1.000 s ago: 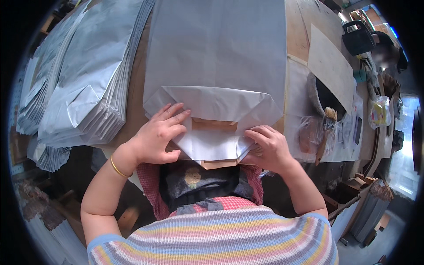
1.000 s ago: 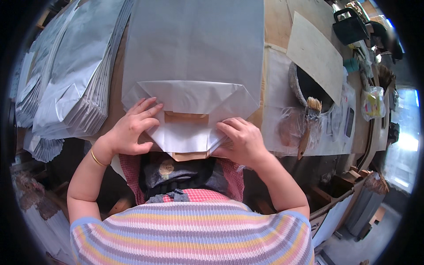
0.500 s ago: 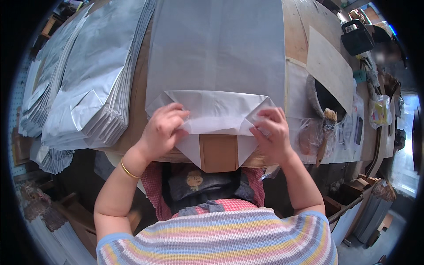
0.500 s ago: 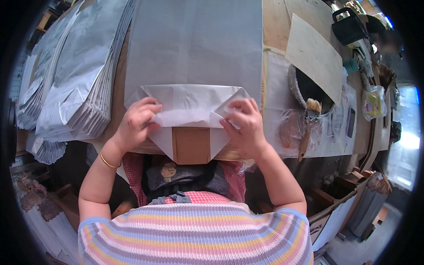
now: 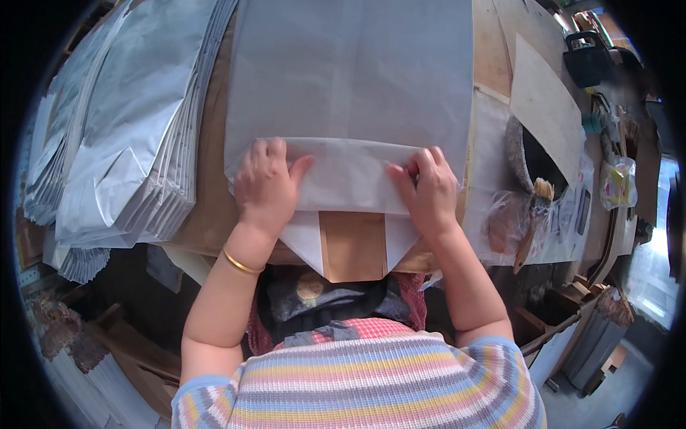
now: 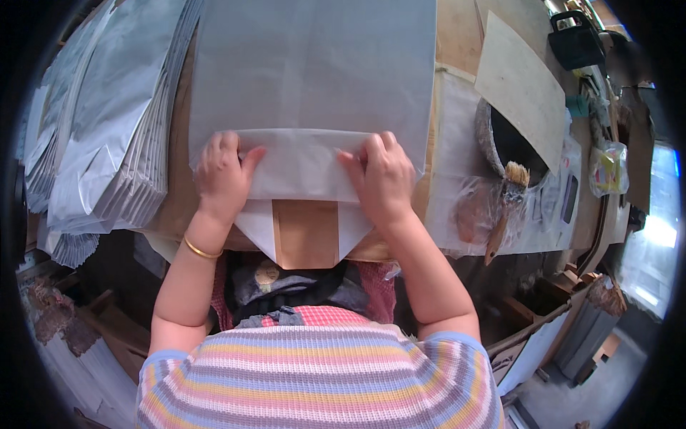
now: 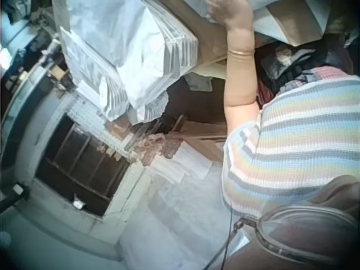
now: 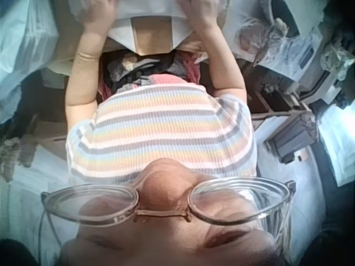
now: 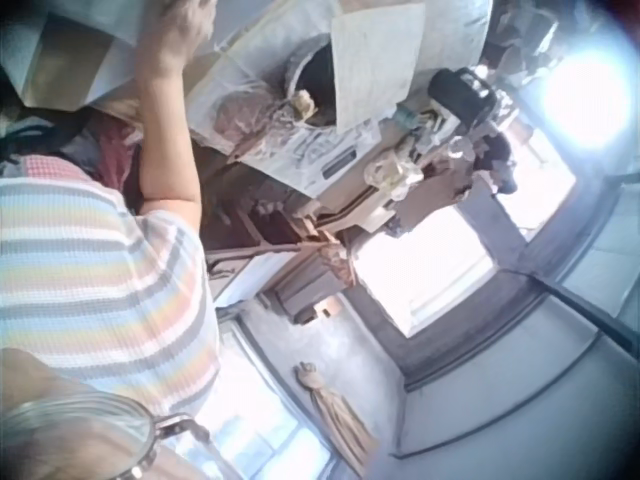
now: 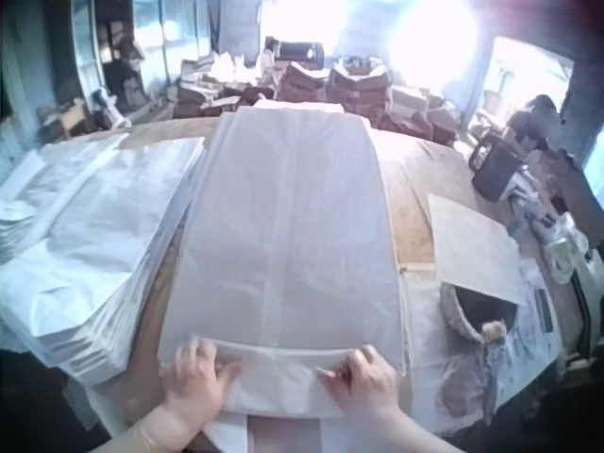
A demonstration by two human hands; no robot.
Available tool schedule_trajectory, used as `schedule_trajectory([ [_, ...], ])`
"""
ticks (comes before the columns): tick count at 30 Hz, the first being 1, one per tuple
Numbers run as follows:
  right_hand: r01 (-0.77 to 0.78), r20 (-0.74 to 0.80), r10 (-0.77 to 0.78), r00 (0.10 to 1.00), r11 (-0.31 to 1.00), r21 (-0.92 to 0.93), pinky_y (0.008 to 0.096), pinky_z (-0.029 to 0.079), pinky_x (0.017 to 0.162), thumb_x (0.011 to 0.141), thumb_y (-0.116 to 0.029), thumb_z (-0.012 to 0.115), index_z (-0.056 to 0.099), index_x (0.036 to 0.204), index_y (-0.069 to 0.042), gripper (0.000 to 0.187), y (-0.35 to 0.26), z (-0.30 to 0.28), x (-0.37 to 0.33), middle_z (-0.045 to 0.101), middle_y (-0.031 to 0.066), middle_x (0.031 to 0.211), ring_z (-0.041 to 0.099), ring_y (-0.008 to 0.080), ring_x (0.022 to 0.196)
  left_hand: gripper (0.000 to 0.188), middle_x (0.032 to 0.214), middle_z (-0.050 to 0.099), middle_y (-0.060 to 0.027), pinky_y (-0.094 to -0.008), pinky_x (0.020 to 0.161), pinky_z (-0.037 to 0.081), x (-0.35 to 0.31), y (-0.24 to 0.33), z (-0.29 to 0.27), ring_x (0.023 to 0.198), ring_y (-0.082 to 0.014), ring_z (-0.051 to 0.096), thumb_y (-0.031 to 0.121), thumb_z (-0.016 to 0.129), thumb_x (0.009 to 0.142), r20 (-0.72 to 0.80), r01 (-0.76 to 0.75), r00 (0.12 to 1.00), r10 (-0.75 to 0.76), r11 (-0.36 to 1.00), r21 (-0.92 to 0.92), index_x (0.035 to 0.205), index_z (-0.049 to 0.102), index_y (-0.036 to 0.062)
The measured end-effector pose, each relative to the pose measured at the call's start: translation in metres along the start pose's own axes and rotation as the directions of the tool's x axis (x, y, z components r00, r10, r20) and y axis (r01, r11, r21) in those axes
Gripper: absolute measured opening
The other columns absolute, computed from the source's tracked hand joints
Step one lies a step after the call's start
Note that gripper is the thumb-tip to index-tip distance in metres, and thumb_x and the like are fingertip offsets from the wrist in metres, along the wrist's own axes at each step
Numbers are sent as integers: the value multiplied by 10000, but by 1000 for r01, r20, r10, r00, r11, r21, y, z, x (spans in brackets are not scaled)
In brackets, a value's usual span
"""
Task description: The person opens a brown paper envelope, applies a substance with a brush to the inside flap, folds the flap closed, and presses it down. This process is repeated for multiple envelopes.
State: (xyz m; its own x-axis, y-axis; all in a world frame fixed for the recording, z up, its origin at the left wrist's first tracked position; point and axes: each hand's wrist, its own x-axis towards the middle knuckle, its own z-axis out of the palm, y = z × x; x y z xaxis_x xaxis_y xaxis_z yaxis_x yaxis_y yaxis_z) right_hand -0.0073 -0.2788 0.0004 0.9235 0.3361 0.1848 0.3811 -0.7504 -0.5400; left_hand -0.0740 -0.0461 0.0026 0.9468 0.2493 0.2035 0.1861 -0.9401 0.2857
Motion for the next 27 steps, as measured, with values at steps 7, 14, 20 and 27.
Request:
schedule_trajectory([
  [7,-95,-44,95,995,995,7,402,488,579,776,-312,769,591,766,-83,290,-4,0,5,605,75,820,609,286,675,436,864,612,-115,-446,720,495,18,3,-16,868,-322,616,481,646,860,170,177,970,-171,984,-21,840,545,57],
  [14,414,208,-434,877,900,135,466,270,1150,769,-196,693,427,1391,28,713,-57,4,-32,478,187,1418,413,320,1355,795,1558,270,-198,-446,1210,118,-37,11,-33,1465,-302,224,219,620,777,305,-466,836,457,884,-48,1463,320,-48],
  [20,223,257,-198,946,972,-74,447,215,1178,806,-266,657,370,1423,53,752,-50,-4,-35,382,206,1491,328,312,1416,897,1583,186,-201,-433,1215,106,-25,7,-23,1482,-308,151,369,604,779,434,-256,874,216,966,36,1485,247,-53],
  [27,366,307,-317,897,923,-117,434,222,1177,797,-280,649,320,1449,63,807,-63,16,-33,360,222,1498,322,336,1416,969,1580,164,-229,-418,1210,143,-25,15,-21,1481,-338,134,349,674,754,492,-318,825,277,948,0,1484,203,-80],
])
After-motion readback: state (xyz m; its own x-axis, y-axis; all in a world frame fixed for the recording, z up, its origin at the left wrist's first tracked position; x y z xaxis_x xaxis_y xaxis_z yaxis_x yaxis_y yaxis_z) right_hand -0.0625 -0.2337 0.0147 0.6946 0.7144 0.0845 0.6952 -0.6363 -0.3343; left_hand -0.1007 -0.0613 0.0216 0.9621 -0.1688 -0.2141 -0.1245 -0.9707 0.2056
